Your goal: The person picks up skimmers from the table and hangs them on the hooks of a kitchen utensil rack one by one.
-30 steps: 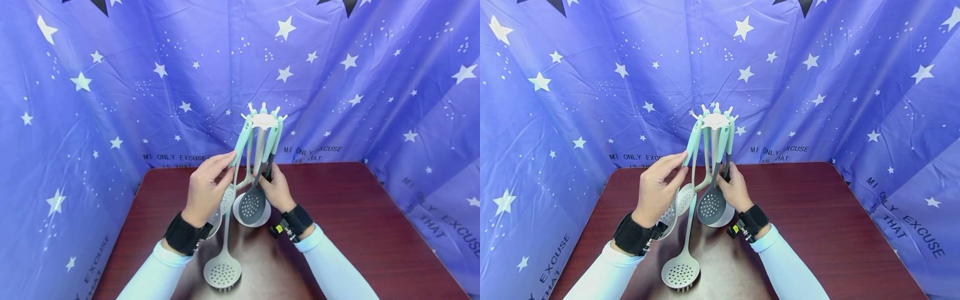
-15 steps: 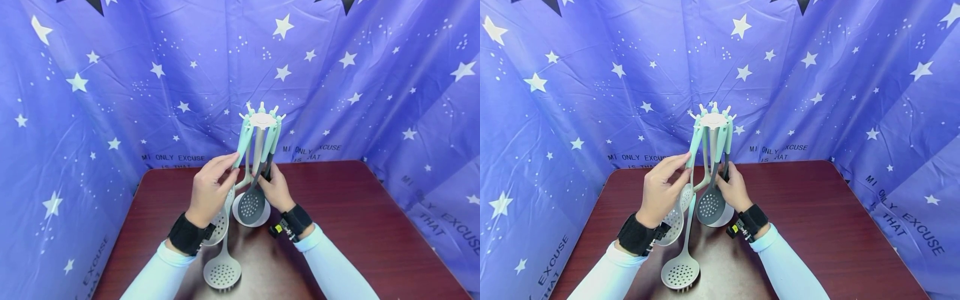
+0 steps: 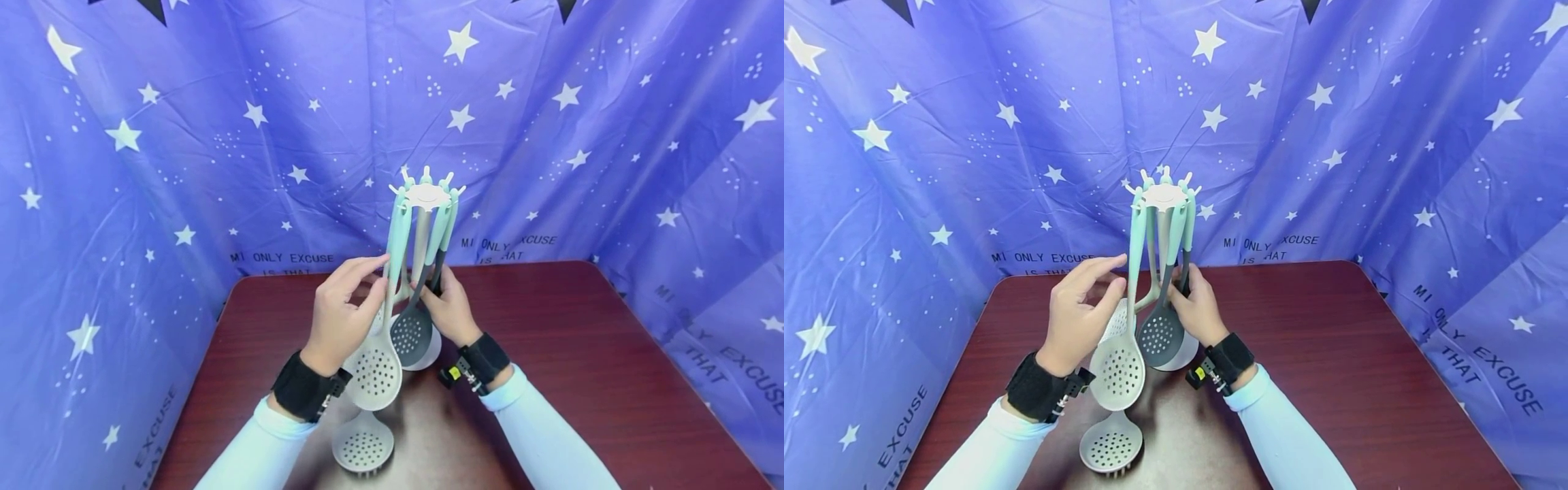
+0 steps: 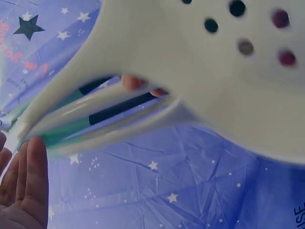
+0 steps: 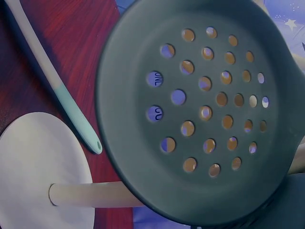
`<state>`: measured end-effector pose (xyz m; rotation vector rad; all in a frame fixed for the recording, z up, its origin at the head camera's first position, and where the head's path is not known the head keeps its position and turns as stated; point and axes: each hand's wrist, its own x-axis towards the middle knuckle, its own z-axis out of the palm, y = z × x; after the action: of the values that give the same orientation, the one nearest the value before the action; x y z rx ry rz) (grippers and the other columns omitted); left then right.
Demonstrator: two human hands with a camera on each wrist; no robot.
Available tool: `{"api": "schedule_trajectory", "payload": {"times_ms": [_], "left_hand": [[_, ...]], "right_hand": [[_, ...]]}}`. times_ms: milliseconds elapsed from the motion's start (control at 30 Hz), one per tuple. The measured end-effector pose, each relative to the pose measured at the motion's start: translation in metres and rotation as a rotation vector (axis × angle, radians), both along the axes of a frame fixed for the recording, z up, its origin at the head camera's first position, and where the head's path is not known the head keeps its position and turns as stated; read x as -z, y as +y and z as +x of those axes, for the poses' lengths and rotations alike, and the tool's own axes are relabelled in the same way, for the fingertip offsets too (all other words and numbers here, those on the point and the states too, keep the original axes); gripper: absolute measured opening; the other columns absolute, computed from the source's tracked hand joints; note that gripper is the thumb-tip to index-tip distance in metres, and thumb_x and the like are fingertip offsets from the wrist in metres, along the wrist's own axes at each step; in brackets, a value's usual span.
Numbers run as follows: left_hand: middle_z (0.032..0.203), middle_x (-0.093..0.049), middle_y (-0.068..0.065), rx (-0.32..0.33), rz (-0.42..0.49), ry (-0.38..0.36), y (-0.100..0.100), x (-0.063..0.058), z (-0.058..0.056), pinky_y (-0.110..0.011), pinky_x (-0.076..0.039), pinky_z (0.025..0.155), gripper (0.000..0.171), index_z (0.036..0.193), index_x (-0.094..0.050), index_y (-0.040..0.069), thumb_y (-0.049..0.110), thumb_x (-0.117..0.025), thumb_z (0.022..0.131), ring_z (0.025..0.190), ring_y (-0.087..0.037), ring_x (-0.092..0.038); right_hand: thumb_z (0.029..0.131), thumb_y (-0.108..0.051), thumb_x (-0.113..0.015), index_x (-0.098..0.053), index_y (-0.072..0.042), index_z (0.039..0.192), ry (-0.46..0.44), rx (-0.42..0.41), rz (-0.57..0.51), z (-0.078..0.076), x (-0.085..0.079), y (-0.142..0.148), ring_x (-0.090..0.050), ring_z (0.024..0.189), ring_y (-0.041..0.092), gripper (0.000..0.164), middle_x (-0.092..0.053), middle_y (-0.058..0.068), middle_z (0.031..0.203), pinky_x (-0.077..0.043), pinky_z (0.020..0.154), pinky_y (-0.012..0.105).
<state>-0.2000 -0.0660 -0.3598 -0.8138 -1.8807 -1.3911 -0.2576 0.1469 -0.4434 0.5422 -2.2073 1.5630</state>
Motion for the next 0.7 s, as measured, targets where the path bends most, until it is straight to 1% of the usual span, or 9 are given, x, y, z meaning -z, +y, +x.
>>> {"api": "schedule_trajectory", "payload": {"times_ms": [100,200,267,367,467,500,567,633,700], "left_hand": [[0.116,-0.073,-0.008,-0.058,0.021,0.011,-0.008,-0.002,-0.005,-0.026,-0.059,0.082,0.03,0.127,-0.072,0.004,0.004,-0.069,0.097,0.091,-0.018,-0.07],[0.119,-0.073,-0.005,-0.158,0.016,0.006,-0.021,-0.004,-0.012,-0.03,-0.056,0.092,0.031,0.128,-0.072,0.008,0.008,-0.069,0.097,0.098,-0.019,-0.071],[0.121,-0.073,-0.004,-0.216,-0.001,-0.018,-0.031,-0.002,-0.019,-0.032,-0.054,0.095,0.033,0.13,-0.072,0.011,0.01,-0.069,0.098,0.103,-0.02,-0.07],[0.122,-0.072,-0.004,-0.281,-0.05,-0.079,-0.045,0.005,-0.029,-0.036,-0.05,0.096,0.036,0.134,-0.069,0.015,0.013,-0.069,0.098,0.109,-0.02,-0.067],[0.121,-0.071,-0.007,-0.343,-0.107,-0.145,-0.058,0.018,-0.041,-0.041,-0.049,0.097,0.039,0.137,-0.067,0.015,0.015,-0.069,0.099,0.114,-0.022,-0.064],[0.123,-0.07,-0.007,-0.366,-0.133,-0.169,-0.063,0.023,-0.044,-0.041,-0.048,0.099,0.04,0.138,-0.066,0.014,0.016,-0.069,0.099,0.116,-0.023,-0.063],[0.129,-0.068,-0.01,-0.417,-0.193,-0.212,-0.07,0.032,-0.05,-0.046,-0.042,0.11,0.042,0.14,-0.064,0.013,0.018,-0.069,0.099,0.123,-0.027,-0.061],[0.136,-0.065,-0.013,-0.468,-0.257,-0.253,-0.077,0.041,-0.054,-0.052,-0.029,0.12,0.045,0.143,-0.062,0.012,0.021,-0.068,0.099,0.132,-0.032,-0.056],[0.142,-0.061,-0.015,-0.506,-0.314,-0.289,-0.083,0.049,-0.058,-0.058,-0.014,0.125,0.049,0.145,-0.06,0.012,0.024,-0.069,0.099,0.139,-0.037,-0.049]], "right_hand": [[0.101,-0.019,-0.07,-0.056,-0.008,0.107,-0.019,0.009,0.014,0.0,-0.001,0.0,-0.038,0.049,0.014,0.019,-0.047,0.004,0.065,-0.034,0.05,0.028],[0.101,-0.015,-0.069,-0.056,-0.004,0.112,-0.043,0.025,0.034,0.002,-0.004,-0.002,-0.043,0.054,0.013,0.02,-0.052,0.007,0.07,-0.037,0.053,0.028],[0.101,-0.011,-0.068,-0.056,0.0,0.115,-0.046,0.027,0.043,0.007,-0.012,-0.004,-0.048,0.059,0.012,0.022,-0.057,0.009,0.076,-0.04,0.057,0.028],[0.101,-0.009,-0.068,-0.056,0.002,0.115,-0.042,0.02,0.036,0.015,-0.024,-0.007,-0.05,0.063,0.011,0.021,-0.059,0.01,0.079,-0.041,0.06,0.028],[0.101,-0.009,-0.068,-0.055,0.001,0.111,-0.04,0.019,0.036,0.024,-0.034,-0.009,-0.048,0.06,0.009,0.019,-0.057,0.007,0.075,-0.041,0.058,0.028],[0.101,-0.009,-0.068,-0.055,0.0,0.11,-0.042,0.021,0.037,0.024,-0.035,-0.009,-0.047,0.059,0.009,0.018,-0.055,0.007,0.073,-0.04,0.057,0.028],[0.1,-0.009,-0.068,-0.055,0.0,0.109,-0.052,0.027,0.039,0.026,-0.036,-0.01,-0.046,0.058,0.009,0.018,-0.053,0.005,0.071,-0.039,0.056,0.028],[0.1,-0.01,-0.069,-0.055,0.0,0.11,-0.061,0.033,0.041,0.026,-0.036,-0.01,-0.046,0.058,0.009,0.019,-0.053,0.004,0.071,-0.039,0.056,0.028],[0.1,-0.011,-0.069,-0.056,0.0,0.111,-0.068,0.038,0.041,0.026,-0.036,-0.01,-0.047,0.058,0.009,0.02,-0.054,0.005,0.072,-0.04,0.057,0.028]]}}
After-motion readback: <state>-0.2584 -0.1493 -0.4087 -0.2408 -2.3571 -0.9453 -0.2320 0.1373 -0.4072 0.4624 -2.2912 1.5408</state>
